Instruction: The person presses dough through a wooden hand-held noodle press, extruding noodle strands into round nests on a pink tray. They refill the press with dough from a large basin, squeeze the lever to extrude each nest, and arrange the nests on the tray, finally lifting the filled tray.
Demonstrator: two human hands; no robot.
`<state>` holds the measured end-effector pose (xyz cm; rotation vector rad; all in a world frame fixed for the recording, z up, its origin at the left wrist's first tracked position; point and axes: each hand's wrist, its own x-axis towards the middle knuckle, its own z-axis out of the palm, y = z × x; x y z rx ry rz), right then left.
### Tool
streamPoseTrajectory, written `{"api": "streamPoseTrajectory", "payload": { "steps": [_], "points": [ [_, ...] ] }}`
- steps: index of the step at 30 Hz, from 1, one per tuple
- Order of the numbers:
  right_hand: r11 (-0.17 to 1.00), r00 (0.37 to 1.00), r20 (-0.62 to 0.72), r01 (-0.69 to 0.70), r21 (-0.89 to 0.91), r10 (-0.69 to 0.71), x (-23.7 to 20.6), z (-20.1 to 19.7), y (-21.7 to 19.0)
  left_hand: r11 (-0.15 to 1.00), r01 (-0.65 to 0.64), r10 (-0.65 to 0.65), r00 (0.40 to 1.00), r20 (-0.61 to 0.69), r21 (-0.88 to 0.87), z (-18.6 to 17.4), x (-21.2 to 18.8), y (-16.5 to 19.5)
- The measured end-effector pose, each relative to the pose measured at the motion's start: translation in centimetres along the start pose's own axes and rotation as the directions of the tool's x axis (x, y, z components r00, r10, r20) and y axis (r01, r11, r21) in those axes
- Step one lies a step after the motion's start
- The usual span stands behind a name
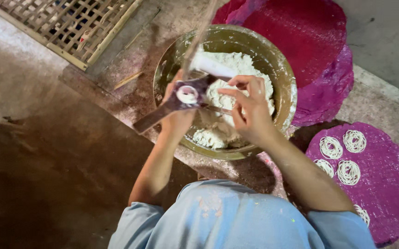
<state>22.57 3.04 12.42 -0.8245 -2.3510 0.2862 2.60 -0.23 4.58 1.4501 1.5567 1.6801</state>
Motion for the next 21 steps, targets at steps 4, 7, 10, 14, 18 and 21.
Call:
{"api": "streamPoseTrajectory", "payload": {
  "steps": [4,7,10,14,18,21],
  "points": [
    [0.959,0.836,0.488,-0.142,-0.245,0.249,-0.2,3.4,3.9,0.995,-0.098,0.097,0.992,-0.080,-0.005,-1.5,0.3,-2.1],
    [0.943,0.807,0.570,0.050,-0.328,0.155,0.0,6.5,5.9,0.984,-0.179,0.179,0.976,-0.122,0.014,-1.6,0.0,-3.0],
    [0.910,0.766,0.631,0.168,-0.379,0.121,1.1,8.4,6.4,0.991,-0.077,0.064,0.990,-0.123,-0.110,-1.3,-0.6,-3.3],
    [0.807,0.734,0.658,0.280,-0.519,0.168,4.5,10.7,5.5,0.981,-0.057,0.029,0.988,-0.153,-0.186,-1.3,-0.8,-3.5],
    [0.769,0.542,0.838,0.507,-0.389,0.067,6.5,12.0,3.9,0.987,-0.088,0.065,0.983,-0.170,-0.135,-1.4,-0.4,-3.7],
    [0.844,0.480,0.871,0.419,-0.334,0.107,6.6,10.5,3.0,0.969,-0.016,-0.028,0.985,-0.173,-0.245,-1.2,-0.1,-4.0]
  ]
}}
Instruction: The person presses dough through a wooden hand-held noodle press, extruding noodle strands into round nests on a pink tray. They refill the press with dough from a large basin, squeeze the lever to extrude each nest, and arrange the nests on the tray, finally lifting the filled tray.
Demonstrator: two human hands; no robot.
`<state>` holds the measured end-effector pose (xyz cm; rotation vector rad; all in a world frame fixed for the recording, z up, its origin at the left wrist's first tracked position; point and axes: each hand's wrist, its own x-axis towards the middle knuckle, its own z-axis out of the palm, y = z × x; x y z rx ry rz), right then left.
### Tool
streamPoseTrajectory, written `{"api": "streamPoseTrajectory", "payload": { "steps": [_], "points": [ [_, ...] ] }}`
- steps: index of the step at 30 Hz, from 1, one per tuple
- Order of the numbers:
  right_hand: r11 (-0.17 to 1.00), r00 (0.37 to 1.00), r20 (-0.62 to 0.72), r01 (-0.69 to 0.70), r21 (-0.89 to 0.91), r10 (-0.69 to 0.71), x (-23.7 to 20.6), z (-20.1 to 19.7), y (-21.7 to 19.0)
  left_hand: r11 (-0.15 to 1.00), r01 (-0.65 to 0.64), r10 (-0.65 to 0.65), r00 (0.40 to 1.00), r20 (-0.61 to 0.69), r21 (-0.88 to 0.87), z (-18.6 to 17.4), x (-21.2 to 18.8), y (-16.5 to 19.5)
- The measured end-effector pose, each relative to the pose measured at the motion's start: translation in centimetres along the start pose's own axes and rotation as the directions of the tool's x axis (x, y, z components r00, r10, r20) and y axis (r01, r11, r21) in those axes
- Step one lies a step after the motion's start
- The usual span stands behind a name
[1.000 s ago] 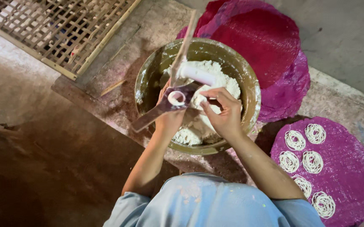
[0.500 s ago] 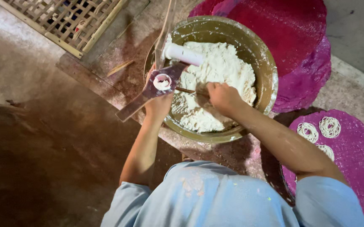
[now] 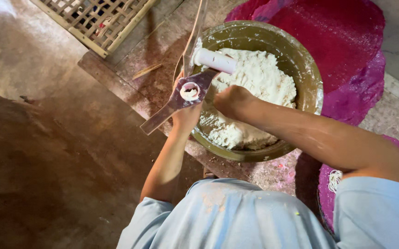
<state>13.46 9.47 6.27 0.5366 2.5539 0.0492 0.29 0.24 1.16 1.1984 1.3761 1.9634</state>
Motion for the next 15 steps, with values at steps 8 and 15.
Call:
{"api": "streamPoseTrajectory", "payload": {
  "steps": [8,15],
  "points": [
    [0.860,0.914,0.394,-0.280,0.426,0.102,-7.9,-1.2,2.3,0.999,0.012,-0.010,0.999,0.044,-0.050,0.0,0.3,-0.1],
    [0.609,0.944,-0.322,0.298,0.735,-0.073,-17.6,0.5,8.4,0.841,-0.160,0.077,0.981,0.178,0.517,-1.2,3.1,3.5]
  ]
}}
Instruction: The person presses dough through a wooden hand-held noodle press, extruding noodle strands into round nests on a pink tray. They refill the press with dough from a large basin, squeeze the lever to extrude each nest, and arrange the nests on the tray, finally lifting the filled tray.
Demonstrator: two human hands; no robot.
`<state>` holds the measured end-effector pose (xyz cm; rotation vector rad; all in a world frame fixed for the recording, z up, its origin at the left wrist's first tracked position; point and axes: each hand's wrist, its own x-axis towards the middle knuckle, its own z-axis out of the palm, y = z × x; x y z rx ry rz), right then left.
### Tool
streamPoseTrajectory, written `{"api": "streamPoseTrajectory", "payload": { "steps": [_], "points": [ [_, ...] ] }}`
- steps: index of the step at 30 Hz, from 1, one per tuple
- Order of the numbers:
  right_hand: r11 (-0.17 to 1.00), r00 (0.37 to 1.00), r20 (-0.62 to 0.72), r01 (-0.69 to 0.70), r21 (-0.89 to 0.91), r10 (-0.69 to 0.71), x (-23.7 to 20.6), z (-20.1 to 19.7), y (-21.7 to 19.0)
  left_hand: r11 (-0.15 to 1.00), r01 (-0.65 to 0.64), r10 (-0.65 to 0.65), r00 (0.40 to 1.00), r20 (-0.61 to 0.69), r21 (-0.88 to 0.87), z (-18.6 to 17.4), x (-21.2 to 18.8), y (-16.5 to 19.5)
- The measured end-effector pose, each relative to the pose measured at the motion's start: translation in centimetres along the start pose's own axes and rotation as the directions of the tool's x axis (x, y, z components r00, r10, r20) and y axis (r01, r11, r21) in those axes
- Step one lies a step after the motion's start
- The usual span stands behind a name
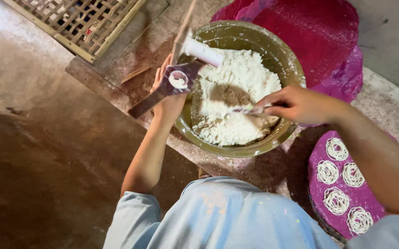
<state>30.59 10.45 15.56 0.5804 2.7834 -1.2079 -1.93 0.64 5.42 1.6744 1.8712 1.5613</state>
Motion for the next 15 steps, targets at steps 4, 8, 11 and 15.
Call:
{"api": "streamPoseTrajectory", "payload": {
  "steps": [4,8,11,15],
  "points": [
    [0.977,0.991,-0.052,-0.116,0.179,0.127,-1.9,-0.8,1.1,0.973,0.009,-0.069,0.965,0.252,0.232,1.3,0.2,3.2],
    [0.922,0.919,-0.099,-0.371,0.108,0.381,-2.1,-1.9,-2.0,0.965,-0.261,0.242,0.918,0.315,0.018,1.4,-0.6,4.1],
    [0.769,0.905,-0.251,-0.424,-0.478,0.343,-1.0,-2.5,-6.6,0.889,-0.397,0.293,0.877,0.380,0.230,2.1,-0.9,3.6],
    [0.415,0.980,-0.191,-0.198,-0.888,0.059,3.6,2.2,-10.7,0.965,-0.256,0.213,0.892,0.398,0.058,3.9,-1.6,3.5]
  ]
}}
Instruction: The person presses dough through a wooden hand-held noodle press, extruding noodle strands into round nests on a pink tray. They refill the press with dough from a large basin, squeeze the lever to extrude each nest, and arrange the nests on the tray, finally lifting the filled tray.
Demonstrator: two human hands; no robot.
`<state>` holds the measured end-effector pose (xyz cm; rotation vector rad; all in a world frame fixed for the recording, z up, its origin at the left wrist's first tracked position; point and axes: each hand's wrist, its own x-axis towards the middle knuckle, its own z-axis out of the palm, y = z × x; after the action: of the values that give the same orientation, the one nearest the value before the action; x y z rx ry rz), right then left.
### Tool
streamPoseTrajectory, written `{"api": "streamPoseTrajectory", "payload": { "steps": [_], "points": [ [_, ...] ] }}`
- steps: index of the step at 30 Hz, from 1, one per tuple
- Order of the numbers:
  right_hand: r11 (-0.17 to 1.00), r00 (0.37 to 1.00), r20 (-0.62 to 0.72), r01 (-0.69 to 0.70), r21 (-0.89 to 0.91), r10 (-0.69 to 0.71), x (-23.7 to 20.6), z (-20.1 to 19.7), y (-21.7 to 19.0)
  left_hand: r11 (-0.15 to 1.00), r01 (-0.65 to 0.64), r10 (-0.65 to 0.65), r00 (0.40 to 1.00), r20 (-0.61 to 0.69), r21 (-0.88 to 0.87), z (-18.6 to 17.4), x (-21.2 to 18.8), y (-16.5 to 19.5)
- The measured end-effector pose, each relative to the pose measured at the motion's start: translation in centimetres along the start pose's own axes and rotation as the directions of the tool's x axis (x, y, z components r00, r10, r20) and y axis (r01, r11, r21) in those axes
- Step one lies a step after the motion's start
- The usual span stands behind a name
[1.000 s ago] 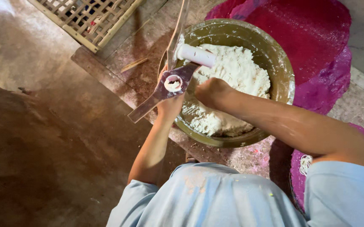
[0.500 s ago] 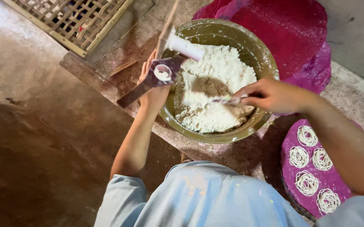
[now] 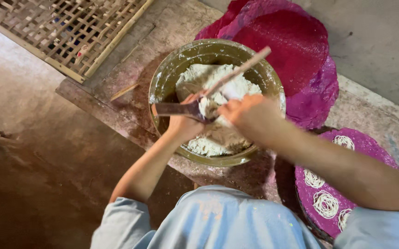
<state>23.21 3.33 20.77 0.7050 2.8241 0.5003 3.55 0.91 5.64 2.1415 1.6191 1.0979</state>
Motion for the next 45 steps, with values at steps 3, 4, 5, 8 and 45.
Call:
{"api": "streamPoseTrajectory", "payload": {
  "steps": [3,4,5,8,45],
  "points": [
    [0.993,0.991,-0.114,0.074,0.094,-0.063,-1.0,0.9,-1.1,0.990,0.116,-0.113,0.993,0.044,-0.076,0.2,-0.6,-0.2],
    [0.988,0.993,-0.110,-0.012,0.154,0.029,-2.1,1.3,-0.6,0.944,0.270,-0.256,0.962,0.095,-0.188,0.0,-0.8,-0.4],
    [0.972,0.988,-0.099,-0.093,0.217,0.117,-3.5,1.7,0.3,0.859,0.423,-0.390,0.906,0.167,-0.288,-0.3,-1.0,-0.8],
    [0.805,0.924,-0.041,-0.310,0.505,0.381,-5.2,3.7,1.2,0.965,0.205,-0.234,0.956,-0.178,-0.164,-0.9,-0.5,-1.9],
    [0.993,1.000,-0.003,0.019,0.113,-0.019,-1.4,-0.8,-0.5,0.905,0.319,-0.225,0.920,0.320,-0.281,-0.7,-1.1,-0.9]
  ]
}}
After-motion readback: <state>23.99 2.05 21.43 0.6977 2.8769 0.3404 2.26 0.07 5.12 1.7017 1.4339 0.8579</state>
